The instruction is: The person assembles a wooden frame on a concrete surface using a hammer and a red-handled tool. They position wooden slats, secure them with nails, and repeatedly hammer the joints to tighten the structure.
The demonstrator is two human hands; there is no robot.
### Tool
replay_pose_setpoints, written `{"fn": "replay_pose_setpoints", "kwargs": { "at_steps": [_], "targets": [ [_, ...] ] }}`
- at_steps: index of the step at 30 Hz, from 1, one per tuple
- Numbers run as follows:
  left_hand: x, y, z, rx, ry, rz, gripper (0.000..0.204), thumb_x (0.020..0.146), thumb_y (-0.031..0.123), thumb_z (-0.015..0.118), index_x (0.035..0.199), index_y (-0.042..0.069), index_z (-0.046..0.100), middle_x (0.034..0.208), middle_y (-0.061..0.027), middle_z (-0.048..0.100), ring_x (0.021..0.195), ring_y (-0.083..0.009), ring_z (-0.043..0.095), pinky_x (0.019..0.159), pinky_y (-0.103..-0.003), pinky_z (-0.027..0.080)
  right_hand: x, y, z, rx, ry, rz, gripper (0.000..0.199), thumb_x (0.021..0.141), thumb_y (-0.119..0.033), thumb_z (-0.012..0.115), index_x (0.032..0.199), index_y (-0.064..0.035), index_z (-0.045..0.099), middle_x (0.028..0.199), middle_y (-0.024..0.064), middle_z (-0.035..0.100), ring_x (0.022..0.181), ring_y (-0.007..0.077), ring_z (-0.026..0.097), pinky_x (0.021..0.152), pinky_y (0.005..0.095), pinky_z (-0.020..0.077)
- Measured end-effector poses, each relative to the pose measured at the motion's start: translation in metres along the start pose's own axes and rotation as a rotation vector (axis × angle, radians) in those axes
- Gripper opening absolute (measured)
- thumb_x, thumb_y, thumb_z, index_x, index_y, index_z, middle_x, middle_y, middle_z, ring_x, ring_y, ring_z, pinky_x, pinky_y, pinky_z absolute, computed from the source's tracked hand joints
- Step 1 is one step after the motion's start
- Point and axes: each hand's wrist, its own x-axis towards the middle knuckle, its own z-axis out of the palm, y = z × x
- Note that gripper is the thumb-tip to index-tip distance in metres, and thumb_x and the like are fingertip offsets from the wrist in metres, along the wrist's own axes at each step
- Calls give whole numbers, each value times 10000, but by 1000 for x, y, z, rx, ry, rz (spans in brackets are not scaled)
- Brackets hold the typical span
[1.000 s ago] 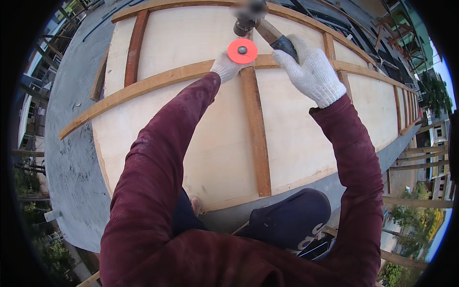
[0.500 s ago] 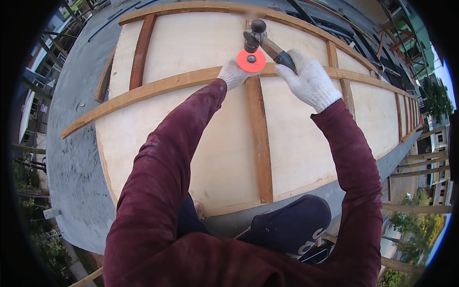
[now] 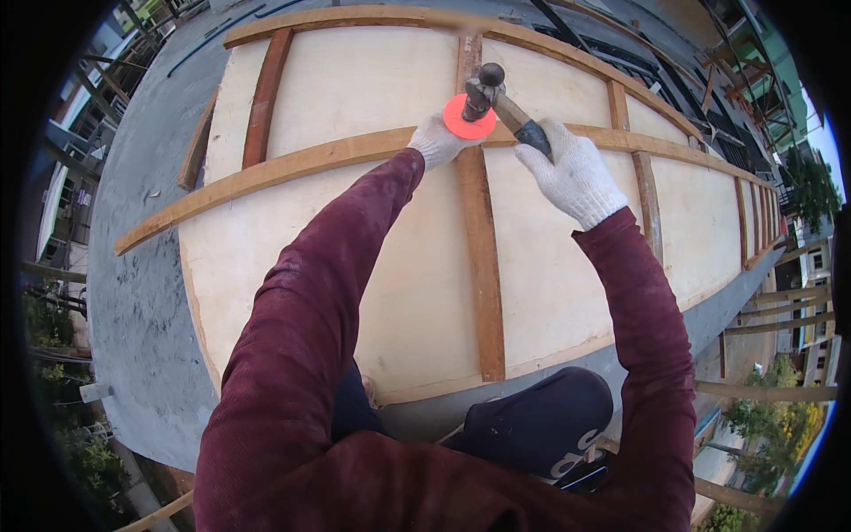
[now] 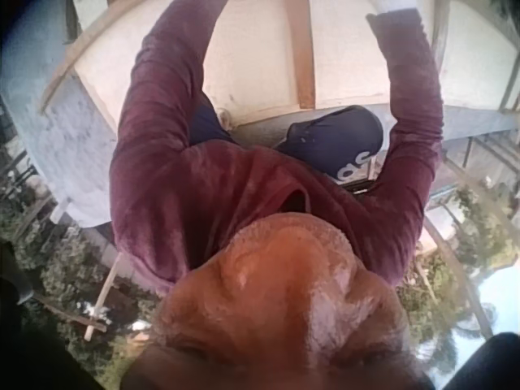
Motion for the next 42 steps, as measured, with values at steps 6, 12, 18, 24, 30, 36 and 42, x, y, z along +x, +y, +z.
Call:
{"fn": "replay_pose_setpoints", "kwargs": {
  "at_steps": [6,12,18,24,30,36,42],
  "targets": [
    [1,16,4,40,-88,-117,603,850,519,798,1234,72,672,1136,-136,736,1070,-287,690,933,-406,531,-20,-45,-29,291,426,-95,289,976,-194,705,1132,12,574,928,172,760,858,352,762,739,385,583],
    [6,-4,10,-43,-43,15,552,858,474,809,1233,95,667,1126,-126,736,1074,-291,687,952,-412,518,0,5,21,-119,-228,96,429,997,-396,619,1126,13,593,910,278,711,874,471,686,771,510,550],
    [1,4,2,-49,-94,-63,603,842,525,815,1180,42,690,1101,-135,747,1017,-292,692,895,-410,534,-13,-15,-19,196,209,-36,380,995,-341,657,1152,4,619,909,213,725,870,414,710,764,448,559],
    [11,1,6,-16,-140,-31,611,841,526,810,1209,56,682,1128,-129,741,1043,-285,690,910,-400,533,-5,-12,-3,151,269,-91,350,1002,-324,648,1110,7,606,912,203,741,840,398,730,751,440,579],
    [10,-4,-13,-129,-206,-70,616,806,359,858,1320,100,639,1223,-96,718,1137,-230,651,1018,-397,500,-17,31,35,92,-25,143,416,984,-377,649,1140,7,605,950,257,704,920,471,677,779,505,537],
    [3,38,-62,-167,-144,143,922,777,435,861,1539,134,437,1532,-157,498,1404,-334,491,1160,-471,411,-154,115,77,-80,130,535,351,965,-349,665,1164,-62,631,957,201,701,910,411,688,773,500,532],
    [0,107,-26,781,-177,366,722,787,473,814,1370,138,552,1341,-155,589,1257,-387,576,1059,-511,485,-246,151,129,-146,6,842,397,929,-350,715,1181,-59,621,1038,181,696,966,395,684,792,505,533]
  ]
}}
